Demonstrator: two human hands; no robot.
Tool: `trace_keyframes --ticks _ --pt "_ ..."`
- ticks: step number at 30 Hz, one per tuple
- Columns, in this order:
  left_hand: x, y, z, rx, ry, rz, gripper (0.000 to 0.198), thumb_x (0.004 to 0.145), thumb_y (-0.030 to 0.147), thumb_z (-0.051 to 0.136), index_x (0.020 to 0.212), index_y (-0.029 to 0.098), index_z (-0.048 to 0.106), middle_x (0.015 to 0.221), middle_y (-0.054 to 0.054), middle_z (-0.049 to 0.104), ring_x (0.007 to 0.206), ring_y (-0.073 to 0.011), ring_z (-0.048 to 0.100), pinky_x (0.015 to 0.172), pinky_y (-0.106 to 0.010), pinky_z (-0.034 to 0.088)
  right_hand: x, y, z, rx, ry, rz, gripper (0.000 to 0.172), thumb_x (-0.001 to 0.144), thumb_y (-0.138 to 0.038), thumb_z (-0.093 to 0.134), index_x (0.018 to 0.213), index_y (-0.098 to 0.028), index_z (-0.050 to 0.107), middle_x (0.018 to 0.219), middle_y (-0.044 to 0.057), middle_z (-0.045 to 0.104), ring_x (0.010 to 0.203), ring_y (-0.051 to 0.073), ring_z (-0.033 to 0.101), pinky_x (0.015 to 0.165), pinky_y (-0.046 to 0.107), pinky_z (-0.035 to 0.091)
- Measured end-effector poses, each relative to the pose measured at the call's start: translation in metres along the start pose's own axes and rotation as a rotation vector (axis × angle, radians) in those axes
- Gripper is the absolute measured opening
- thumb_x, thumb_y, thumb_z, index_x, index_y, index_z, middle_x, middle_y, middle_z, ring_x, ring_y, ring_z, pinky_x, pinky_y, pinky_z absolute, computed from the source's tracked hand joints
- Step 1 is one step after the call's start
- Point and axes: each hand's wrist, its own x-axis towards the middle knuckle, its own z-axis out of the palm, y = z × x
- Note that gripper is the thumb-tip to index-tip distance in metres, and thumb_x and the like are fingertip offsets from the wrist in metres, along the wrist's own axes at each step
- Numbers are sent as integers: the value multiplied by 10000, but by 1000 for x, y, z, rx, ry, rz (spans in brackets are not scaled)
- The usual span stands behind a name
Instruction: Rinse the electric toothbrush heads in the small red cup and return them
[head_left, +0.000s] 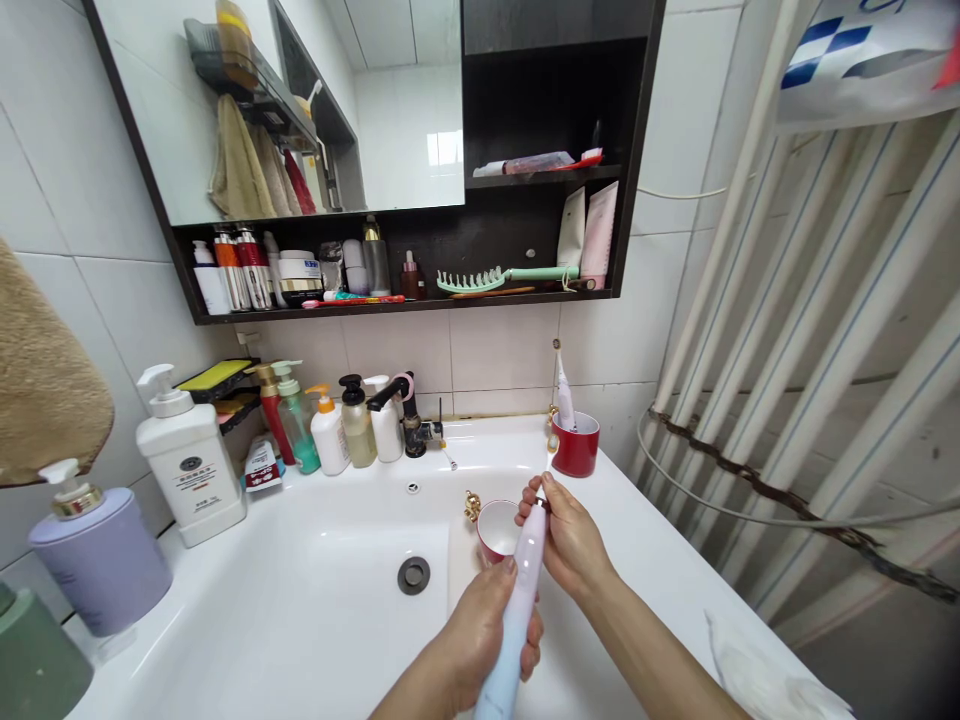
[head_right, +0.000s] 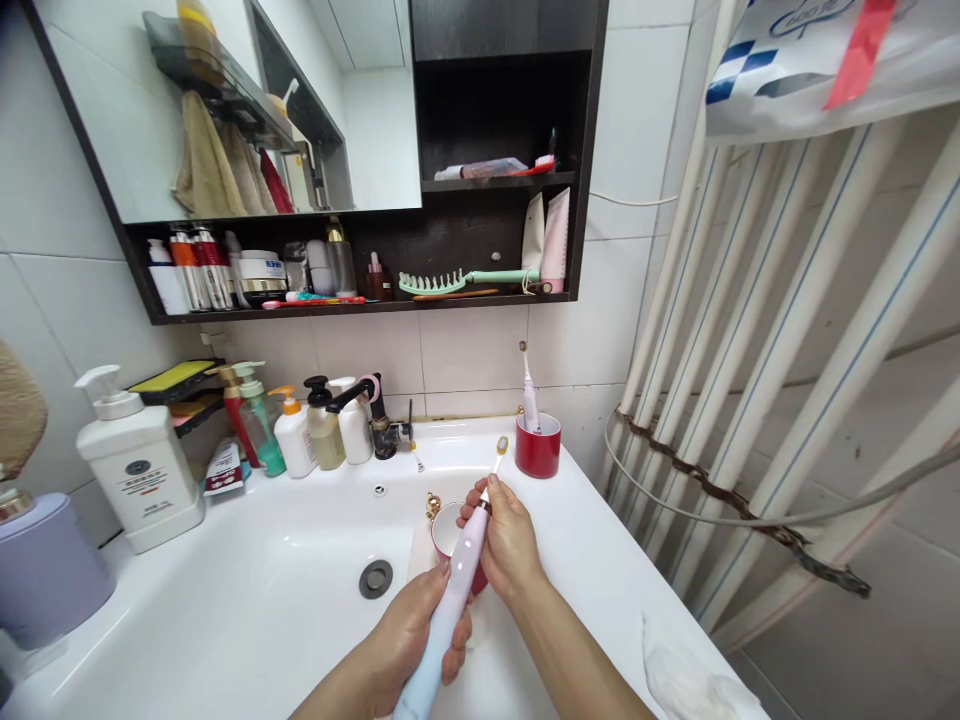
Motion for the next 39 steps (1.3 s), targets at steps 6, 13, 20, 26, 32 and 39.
trace_keyframes --ticks 6,13,20,26,32,39 --pt "-6 -5 -5 305 -50 40 355 625 521 328 658 169 357 433 51 429 297 -46 357 331 -180 226 24 -23 -29 41 153 -210 153 570 -321 537 556 -188 463 476 -57 477 426 51 438 471 197 399" --pt "3 13 -20 -180 185 71 372 663 513 262 602 161 364 447 52 408 323 -37 337 373 -187 220 41 -9 -18 -592 -15 -146 221 563 -333 524 673 -141 527 391 -71 380 355 46 370 344 178 325" --pt "14 10 -22 -389 275 36 398 653 512 283 503 153 365 414 40 383 322 -40 318 384 -199 196 105 18 23 -988 21 -98 121 551 -218 545 523 -164 441 341 -76 409 306 74 425 317 195 329" --pt "23 6 -16 -278 318 -15 512 652 553 162 414 153 377 284 27 318 249 -73 310 326 -217 187 152 50 29 -1364 22 24 170 708 -266 411 726 -124 503 623 -7 536 513 66 496 485 224 408" --pt "29 -3 -18 -284 268 67 495 539 642 262 584 165 388 302 38 384 230 -78 335 295 -201 177 175 61 30 -1632 -21 -26 180 708 -259 413 802 -139 508 851 50 522 771 134 488 654 301 384" --pt "28 0 -16 -349 239 57 537 473 672 295 668 175 348 325 42 415 235 -79 346 282 -201 200 170 70 45 -1724 -95 -164 138 673 -242 461 753 -158 538 856 82 539 853 183 469 696 284 334"
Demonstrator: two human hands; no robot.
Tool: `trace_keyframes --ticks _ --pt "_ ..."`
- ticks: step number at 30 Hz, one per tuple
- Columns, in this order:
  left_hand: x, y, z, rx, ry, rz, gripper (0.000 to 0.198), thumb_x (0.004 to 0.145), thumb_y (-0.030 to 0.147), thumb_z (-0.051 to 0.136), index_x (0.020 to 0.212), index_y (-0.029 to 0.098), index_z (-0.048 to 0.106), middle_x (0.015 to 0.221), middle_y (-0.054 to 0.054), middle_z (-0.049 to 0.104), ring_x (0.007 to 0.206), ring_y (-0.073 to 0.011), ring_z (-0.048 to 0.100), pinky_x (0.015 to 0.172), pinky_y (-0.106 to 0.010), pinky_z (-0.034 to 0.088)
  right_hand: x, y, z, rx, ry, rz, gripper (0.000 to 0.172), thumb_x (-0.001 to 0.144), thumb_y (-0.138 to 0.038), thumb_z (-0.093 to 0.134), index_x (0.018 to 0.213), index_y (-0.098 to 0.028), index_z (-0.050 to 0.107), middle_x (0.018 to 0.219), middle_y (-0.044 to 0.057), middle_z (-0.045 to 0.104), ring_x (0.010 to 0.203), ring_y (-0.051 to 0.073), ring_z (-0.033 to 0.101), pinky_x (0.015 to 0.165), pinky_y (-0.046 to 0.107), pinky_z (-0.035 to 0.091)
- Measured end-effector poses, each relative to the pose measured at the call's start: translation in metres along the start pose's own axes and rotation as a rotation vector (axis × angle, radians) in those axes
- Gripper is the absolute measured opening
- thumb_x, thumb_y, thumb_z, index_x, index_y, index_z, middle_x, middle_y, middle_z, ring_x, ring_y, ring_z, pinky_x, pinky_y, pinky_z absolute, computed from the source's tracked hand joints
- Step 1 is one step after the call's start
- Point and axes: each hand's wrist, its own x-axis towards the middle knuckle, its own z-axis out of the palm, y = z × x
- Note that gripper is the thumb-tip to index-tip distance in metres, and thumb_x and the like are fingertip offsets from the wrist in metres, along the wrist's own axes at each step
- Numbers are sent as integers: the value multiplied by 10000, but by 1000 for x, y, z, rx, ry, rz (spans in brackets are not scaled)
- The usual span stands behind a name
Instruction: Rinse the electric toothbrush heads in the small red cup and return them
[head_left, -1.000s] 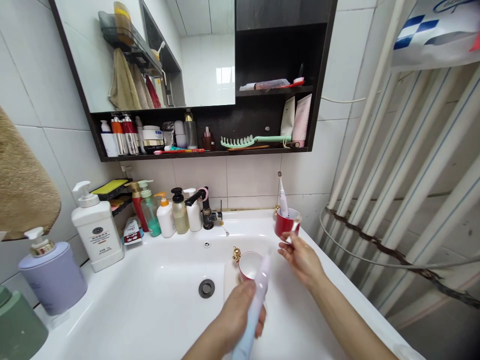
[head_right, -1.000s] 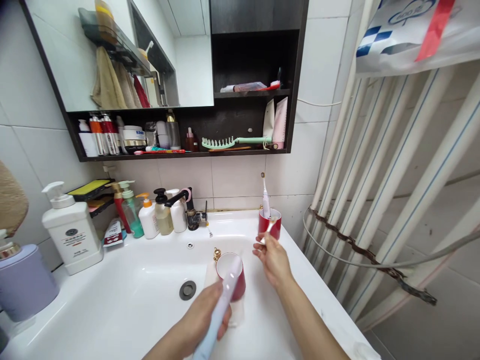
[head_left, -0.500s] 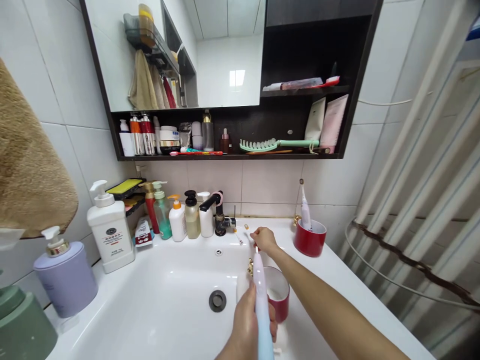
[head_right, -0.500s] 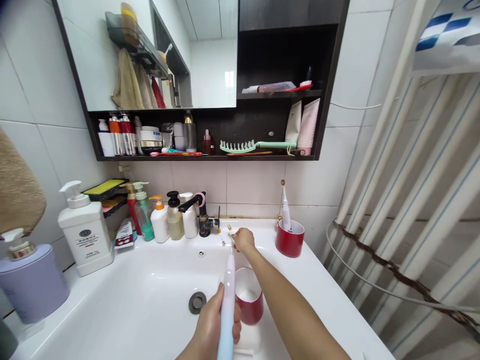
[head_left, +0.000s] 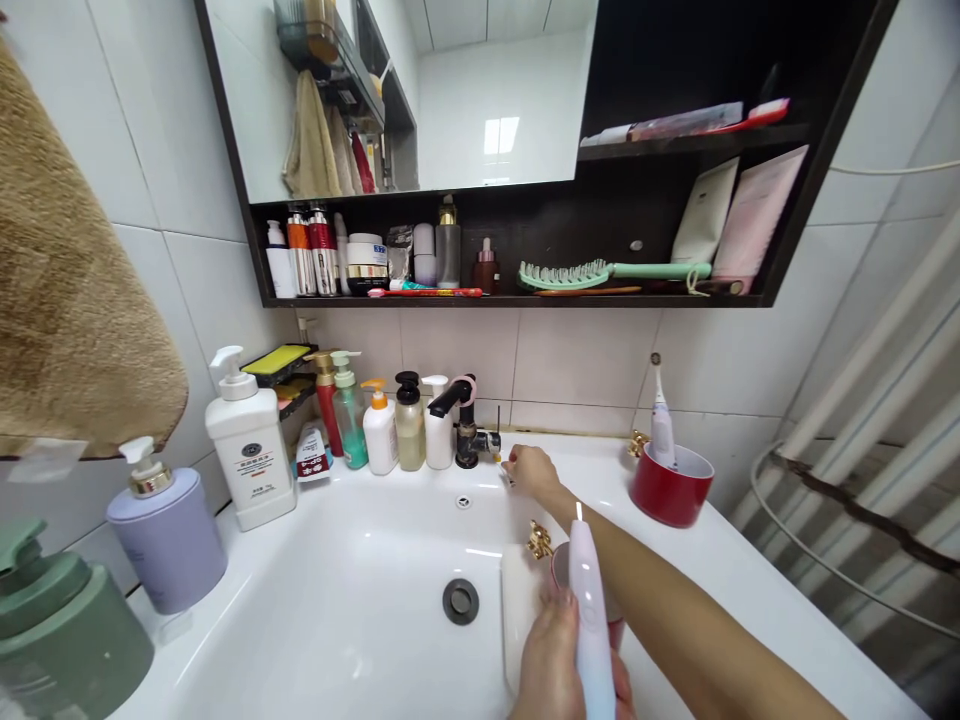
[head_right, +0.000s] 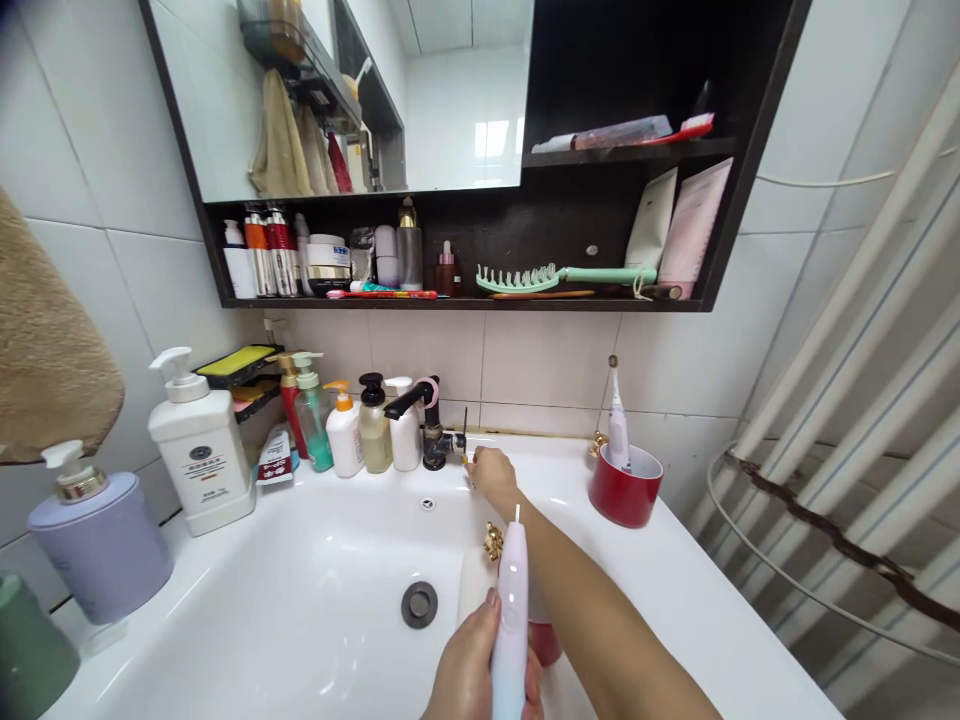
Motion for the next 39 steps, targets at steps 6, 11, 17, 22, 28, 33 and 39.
trace_keyframes --ticks 6,11,17,22,28,33,39 --pt "-7 6 1 61 1 32 551 503 676 251 615 153 385 328 35 394 238 -77 340 282 -206 202 -16 -10 -1 87 -88 26 209 712 -259 409 858 -130 484 867 43 509 761 122 490 656 304 391" --pt "-12 3 0 70 -55 9 501 563 624 263 638 147 393 366 30 429 254 -71 359 282 -195 222 -64 19 -45 318 -138 63 148 649 -239 470 665 -103 525 515 29 508 504 127 506 493 255 404" --pt "-17 -9 -1 177 -122 4 423 595 574 287 649 161 357 363 35 447 240 -71 361 268 -184 228 -132 57 -83 1030 -59 87 123 675 -291 430 676 -170 453 580 -24 479 452 39 455 477 180 417" --pt "-15 -16 -4 277 -168 5 417 600 553 307 660 147 384 359 31 447 243 -73 368 267 -183 236 -147 59 -85 1494 -117 116 166 600 -277 537 552 -162 426 484 -54 433 384 22 413 397 152 384" --pt "-13 -17 -3 287 -152 2 479 590 590 278 675 137 408 362 26 444 247 -75 371 273 -186 233 -147 57 -83 1466 -145 104 191 592 -287 541 531 -154 418 471 -53 446 373 16 391 389 146 365" --pt "-12 -17 -4 265 -172 2 500 592 601 260 680 134 415 370 23 446 253 -75 373 272 -186 236 -150 54 -83 1406 -94 82 200 591 -297 534 536 -162 398 454 -64 423 375 22 382 400 159 358" --pt "-15 -16 -2 293 -145 18 483 590 590 285 676 132 415 370 30 438 249 -69 364 279 -189 231 -152 52 -83 1300 -16 41 191 595 -306 521 549 -167 398 463 -66 411 396 33 384 422 176 355"
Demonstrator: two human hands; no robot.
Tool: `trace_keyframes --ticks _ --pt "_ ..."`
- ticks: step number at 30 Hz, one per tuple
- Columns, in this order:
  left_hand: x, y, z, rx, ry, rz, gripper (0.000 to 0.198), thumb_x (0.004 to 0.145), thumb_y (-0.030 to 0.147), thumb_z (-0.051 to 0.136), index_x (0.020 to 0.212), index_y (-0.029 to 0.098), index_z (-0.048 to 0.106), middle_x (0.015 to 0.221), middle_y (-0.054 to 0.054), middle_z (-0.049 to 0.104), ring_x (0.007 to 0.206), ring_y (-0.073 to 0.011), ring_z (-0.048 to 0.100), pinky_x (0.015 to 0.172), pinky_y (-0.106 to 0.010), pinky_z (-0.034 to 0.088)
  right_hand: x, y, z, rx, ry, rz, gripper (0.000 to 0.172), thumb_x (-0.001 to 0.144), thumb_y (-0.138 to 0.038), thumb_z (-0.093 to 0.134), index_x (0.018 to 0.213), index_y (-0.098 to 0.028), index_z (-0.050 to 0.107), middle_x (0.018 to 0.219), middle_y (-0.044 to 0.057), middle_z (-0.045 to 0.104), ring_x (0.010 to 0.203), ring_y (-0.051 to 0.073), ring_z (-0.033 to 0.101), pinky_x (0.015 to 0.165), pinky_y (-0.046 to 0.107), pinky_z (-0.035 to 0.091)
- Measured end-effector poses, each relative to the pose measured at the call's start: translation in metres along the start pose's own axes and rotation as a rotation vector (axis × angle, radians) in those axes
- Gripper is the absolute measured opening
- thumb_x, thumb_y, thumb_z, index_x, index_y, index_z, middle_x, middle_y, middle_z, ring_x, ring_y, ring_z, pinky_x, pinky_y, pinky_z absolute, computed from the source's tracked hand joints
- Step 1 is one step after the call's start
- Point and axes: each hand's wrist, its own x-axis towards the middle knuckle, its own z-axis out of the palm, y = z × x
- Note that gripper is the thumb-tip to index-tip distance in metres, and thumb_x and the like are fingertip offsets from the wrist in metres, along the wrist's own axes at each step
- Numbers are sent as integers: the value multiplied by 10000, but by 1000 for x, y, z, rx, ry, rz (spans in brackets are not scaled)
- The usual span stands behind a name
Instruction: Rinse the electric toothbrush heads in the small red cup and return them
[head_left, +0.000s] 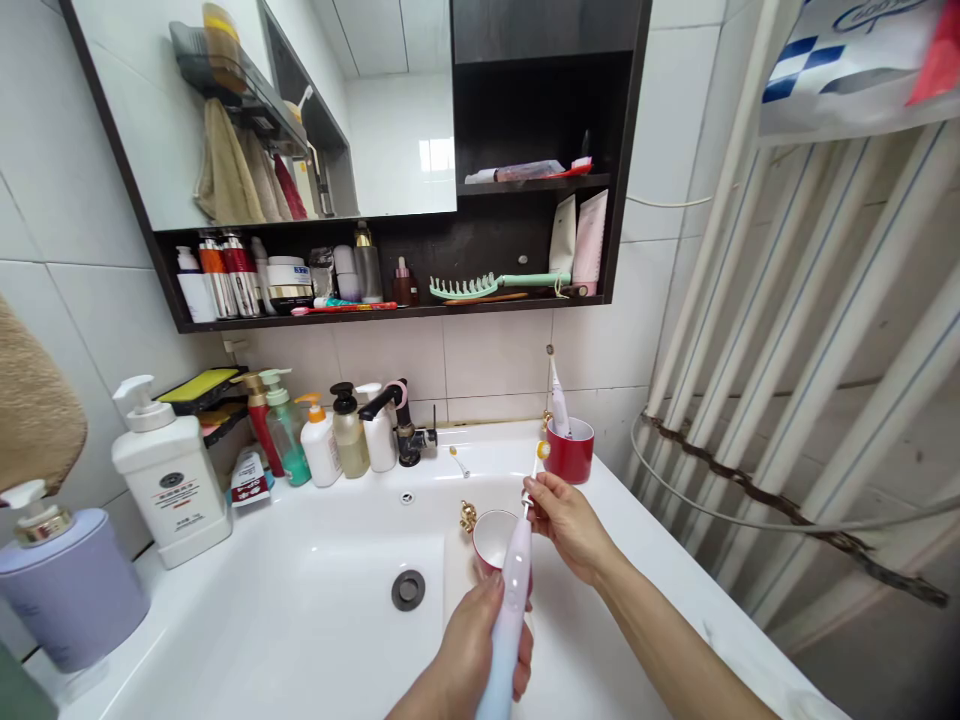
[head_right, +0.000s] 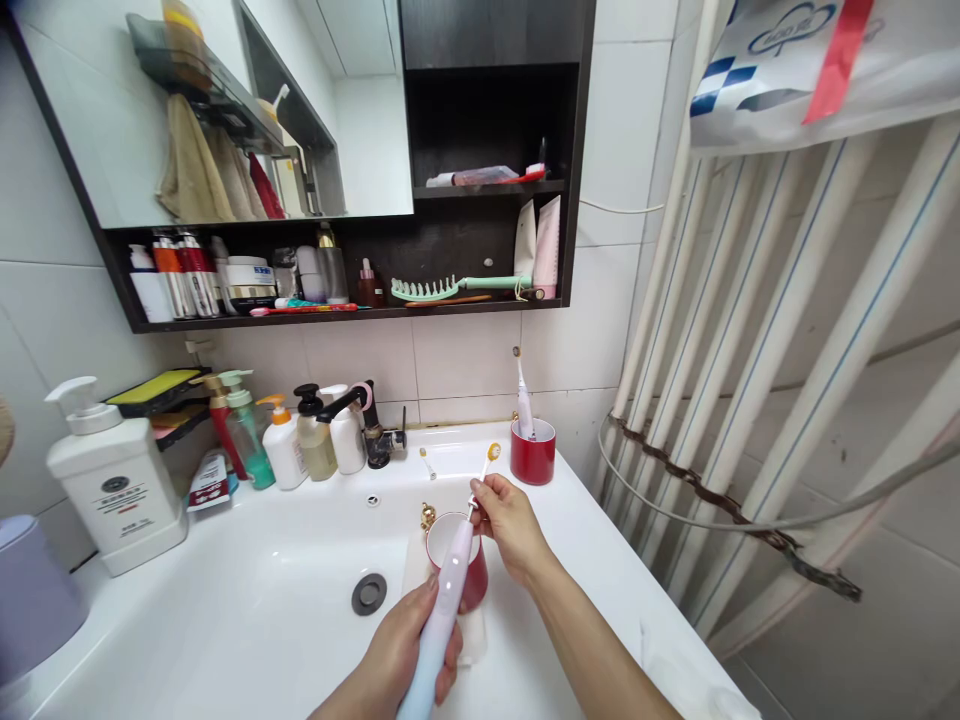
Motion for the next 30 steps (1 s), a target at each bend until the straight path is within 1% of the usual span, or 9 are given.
trace_keyframes --ticks 5,11,17,24,30 --pt "-1 0 2 17 -3 15 476 575 598 295 663 143 405 374 34 438 251 -69 371 273 -184 234 0 1 0 -47 -46 1 202 600 -321 507 533 -161 403 462 -61 401 411 36 373 433 180 346" --pt "-1 -3 3 -3 -3 30 475 564 603 303 658 147 393 384 40 436 247 -60 364 270 -179 228 -1 1 1 -78 -59 -28 237 605 -345 494 509 -162 378 441 -66 373 409 38 343 426 174 323" --pt "-2 1 3 -16 -4 61 459 591 584 287 672 145 395 382 42 431 248 -60 358 270 -179 219 -7 1 8 -98 -100 -3 260 612 -374 474 508 -164 361 451 -70 340 414 41 329 432 181 314" --pt "-2 2 3 -19 6 62 450 594 581 289 669 150 397 382 44 433 251 -65 360 275 -184 228 -9 1 14 -84 -86 -15 269 613 -402 461 519 -166 374 451 -69 344 410 43 324 436 185 304" --pt "0 -1 2 -42 -8 82 412 635 540 273 662 148 396 381 37 444 247 -64 365 268 -177 219 -11 -1 15 -117 -90 -7 272 616 -395 459 508 -164 366 445 -70 338 411 44 327 439 186 306"
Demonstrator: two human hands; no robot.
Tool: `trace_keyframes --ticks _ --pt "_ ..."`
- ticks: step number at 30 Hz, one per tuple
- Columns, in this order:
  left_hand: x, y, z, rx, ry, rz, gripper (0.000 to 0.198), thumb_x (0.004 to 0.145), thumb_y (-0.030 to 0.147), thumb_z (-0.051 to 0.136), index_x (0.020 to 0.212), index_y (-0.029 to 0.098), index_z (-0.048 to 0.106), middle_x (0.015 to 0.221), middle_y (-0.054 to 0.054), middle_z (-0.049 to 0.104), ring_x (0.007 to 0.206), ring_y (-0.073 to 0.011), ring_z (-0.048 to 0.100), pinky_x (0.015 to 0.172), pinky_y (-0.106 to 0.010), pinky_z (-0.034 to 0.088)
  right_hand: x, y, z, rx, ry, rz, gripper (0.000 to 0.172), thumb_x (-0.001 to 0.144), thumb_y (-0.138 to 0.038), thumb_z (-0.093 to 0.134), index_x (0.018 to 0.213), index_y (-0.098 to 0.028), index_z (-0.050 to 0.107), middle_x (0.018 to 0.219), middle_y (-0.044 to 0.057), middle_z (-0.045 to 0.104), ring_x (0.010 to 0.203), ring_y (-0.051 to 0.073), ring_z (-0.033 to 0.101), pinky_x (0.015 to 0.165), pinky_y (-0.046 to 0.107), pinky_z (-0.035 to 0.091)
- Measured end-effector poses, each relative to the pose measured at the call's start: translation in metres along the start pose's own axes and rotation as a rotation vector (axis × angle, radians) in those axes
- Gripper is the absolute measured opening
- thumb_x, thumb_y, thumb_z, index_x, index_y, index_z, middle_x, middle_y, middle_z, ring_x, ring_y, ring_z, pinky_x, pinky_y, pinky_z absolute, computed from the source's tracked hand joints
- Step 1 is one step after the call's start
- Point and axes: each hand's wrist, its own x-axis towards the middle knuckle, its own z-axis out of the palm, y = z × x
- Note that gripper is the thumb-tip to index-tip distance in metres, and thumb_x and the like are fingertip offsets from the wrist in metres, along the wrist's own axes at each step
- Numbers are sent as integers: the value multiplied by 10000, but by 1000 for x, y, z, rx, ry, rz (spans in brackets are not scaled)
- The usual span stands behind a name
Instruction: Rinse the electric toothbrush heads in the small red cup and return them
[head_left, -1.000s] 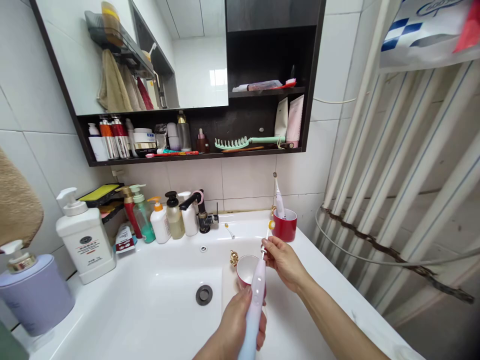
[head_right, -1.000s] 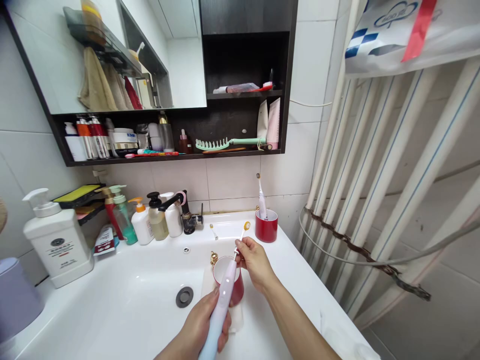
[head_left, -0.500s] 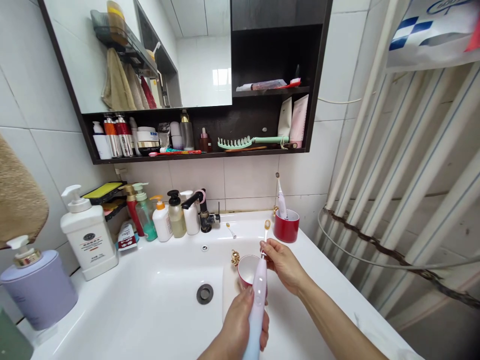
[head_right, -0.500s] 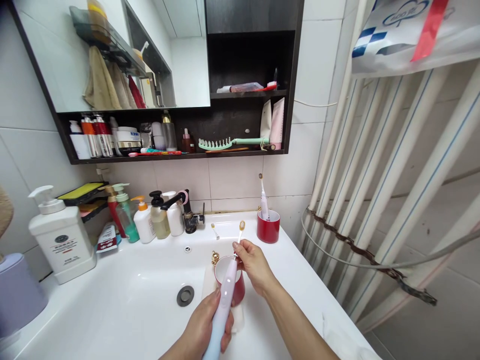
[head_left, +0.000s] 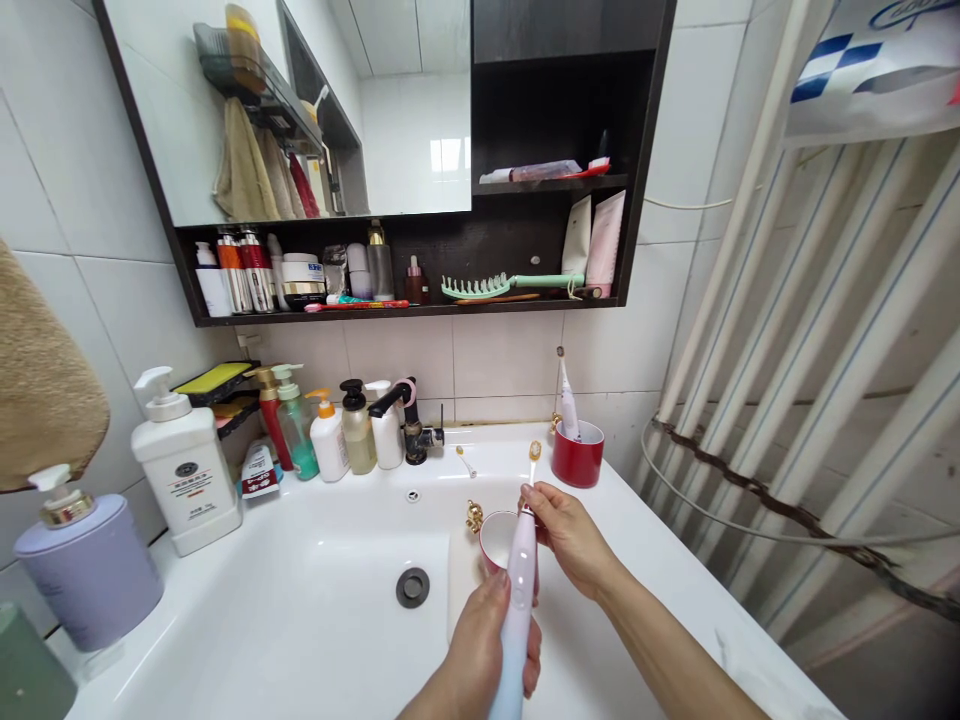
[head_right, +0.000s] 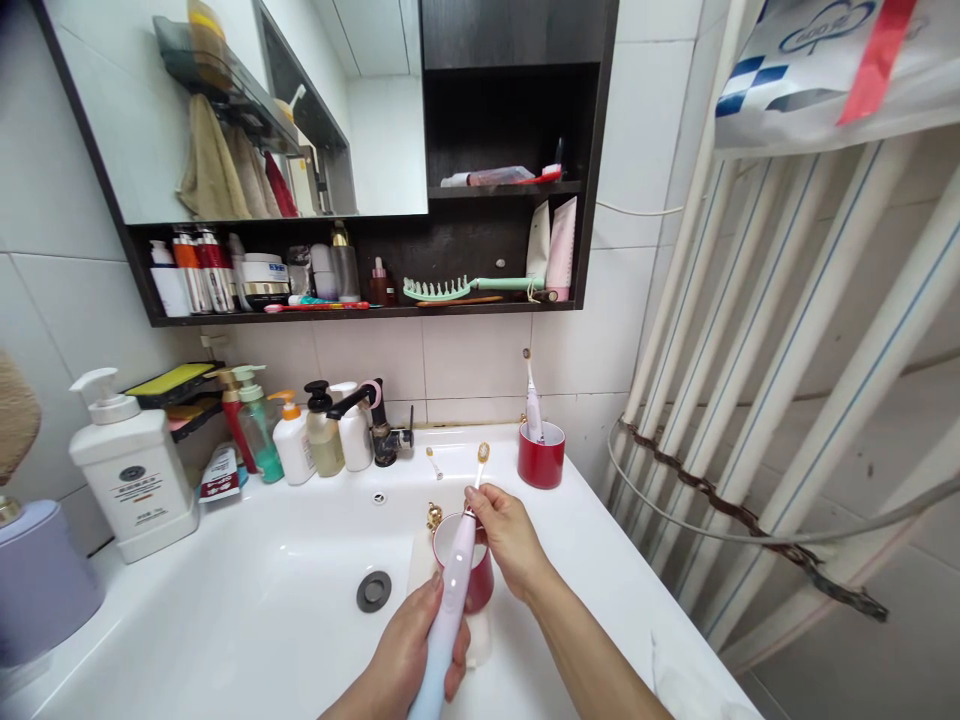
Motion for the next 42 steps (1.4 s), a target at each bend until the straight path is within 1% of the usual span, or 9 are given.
trace_keyframes --ticks 6,12,17,22,27,30,33,38,42 --pt "1 -4 -1 8 -4 24 422 630 550 269 670 148 393 379 45 436 243 -60 357 268 -177 220 -1 0 0 -63 8 -19 273 610 -394 459 505 -165 355 431 -72 322 403 45 310 423 189 295" --pt "-1 -1 1 41 -13 59 411 632 550 267 663 158 386 383 52 434 247 -54 349 274 -174 221 -1 1 3 -106 0 -24 290 608 -421 440 499 -169 348 419 -72 315 395 51 309 412 196 294" --pt "-2 1 2 63 19 54 434 601 584 273 653 165 375 380 57 428 245 -54 346 278 -176 219 -2 3 7 -94 25 -15 307 588 -445 451 497 -173 342 410 -73 315 384 53 309 394 193 285" --pt "-1 1 1 42 29 24 435 597 587 273 644 166 370 372 56 425 245 -59 343 281 -181 220 -2 5 9 -36 39 20 306 602 -450 438 508 -165 376 421 -64 352 380 50 329 391 186 281" --pt "-3 3 1 81 15 71 400 638 549 256 644 165 370 395 54 429 263 -48 341 306 -181 234 -1 7 9 -78 74 -47 306 597 -441 453 489 -160 396 400 -59 353 374 56 328 382 190 280" --pt "-4 6 1 111 5 69 400 639 547 256 646 165 373 404 57 424 277 -46 347 322 -183 241 -2 7 11 -50 90 -46 312 603 -458 435 508 -161 416 427 -44 401 381 62 350 380 194 290" --pt "-5 7 0 98 1 51 404 633 555 254 656 168 371 412 58 426 282 -47 346 324 -185 238 -3 6 12 -31 77 -31 315 603 -469 426 533 -161 436 448 -34 438 383 67 372 379 195 297" --pt "-5 6 1 90 10 65 414 641 547 248 676 157 381 428 55 417 285 -44 343 330 -188 228 -2 6 11 -52 65 -41 300 600 -450 440 524 -160 441 440 -41 443 380 63 374 385 195 301" --pt "-7 13 4 75 25 60 401 655 522 264 678 146 399 440 49 416 298 -44 347 340 -189 234 -5 7 12 -69 -8 -23 277 622 -428 426 575 -157 463 453 -41 452 397 66 391 396 195 305"
